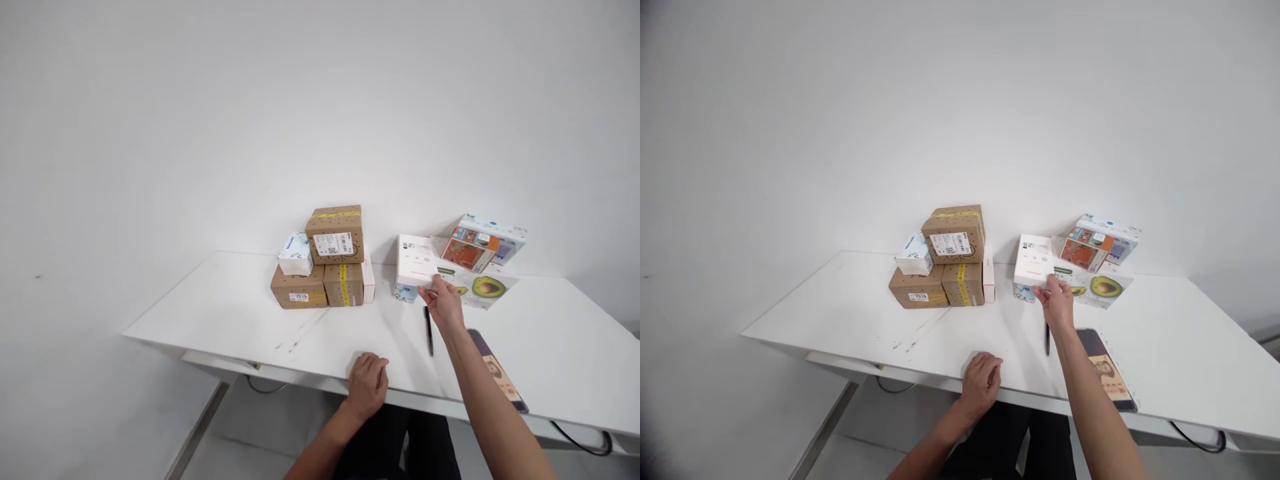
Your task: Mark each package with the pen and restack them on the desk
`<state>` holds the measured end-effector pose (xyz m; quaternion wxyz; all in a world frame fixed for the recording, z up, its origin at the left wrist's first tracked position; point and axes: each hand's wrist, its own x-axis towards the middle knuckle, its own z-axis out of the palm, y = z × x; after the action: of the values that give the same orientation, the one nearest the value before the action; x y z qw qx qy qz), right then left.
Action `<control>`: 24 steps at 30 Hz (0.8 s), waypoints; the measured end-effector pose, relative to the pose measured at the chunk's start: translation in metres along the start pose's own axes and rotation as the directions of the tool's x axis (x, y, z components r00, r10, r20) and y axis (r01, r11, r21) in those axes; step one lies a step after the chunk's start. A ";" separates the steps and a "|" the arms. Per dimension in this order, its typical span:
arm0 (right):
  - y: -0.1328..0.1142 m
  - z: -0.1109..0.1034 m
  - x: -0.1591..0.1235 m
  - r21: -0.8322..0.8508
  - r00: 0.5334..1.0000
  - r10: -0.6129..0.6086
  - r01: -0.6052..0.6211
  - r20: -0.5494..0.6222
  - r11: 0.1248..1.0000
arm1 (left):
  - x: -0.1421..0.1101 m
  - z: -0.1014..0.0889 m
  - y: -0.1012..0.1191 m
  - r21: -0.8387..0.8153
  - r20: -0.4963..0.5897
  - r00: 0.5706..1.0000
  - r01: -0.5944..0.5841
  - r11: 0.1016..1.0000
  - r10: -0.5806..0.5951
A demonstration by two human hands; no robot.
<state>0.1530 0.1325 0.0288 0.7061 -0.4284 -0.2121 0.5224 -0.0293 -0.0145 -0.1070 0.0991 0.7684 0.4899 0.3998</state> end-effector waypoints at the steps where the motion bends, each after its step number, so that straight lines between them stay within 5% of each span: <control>1: 0.002 -0.001 -0.001 -0.003 1.000 -0.014 0.014 -0.004 1.000 | 0.001 0.000 0.000 0.004 0.002 1.000 0.000 1.000 0.000; 8: 0.038 -0.018 -0.055 -0.205 0.975 -0.221 0.212 -0.020 0.955 | 0.000 0.000 -0.001 0.025 0.028 1.000 -0.011 1.000 0.010; 10: 0.057 -0.016 -0.072 -0.431 0.947 -0.268 0.319 0.175 0.844 | 0.000 0.002 -0.001 0.025 0.035 0.999 -0.016 1.000 0.015; 14: 0.090 0.009 -0.072 -0.630 0.856 -0.247 0.504 0.453 0.591 | -0.002 0.008 -0.002 0.028 -0.028 0.998 -0.053 0.998 0.054; 20: 0.112 0.041 -0.035 -0.697 0.741 -0.236 0.672 0.629 0.251 | -0.006 0.014 -0.006 0.051 -0.099 0.992 -0.076 0.996 0.081; 24: 0.119 0.041 -0.021 -0.723 0.723 -0.254 0.682 0.643 0.109 | -0.006 0.013 -0.006 0.049 -0.098 0.989 -0.103 0.993 0.108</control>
<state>0.0486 0.1396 -0.0436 0.3903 -0.5566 -0.7261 0.1028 -0.0250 -0.0134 -0.1222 0.0362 0.7741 0.4616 0.4316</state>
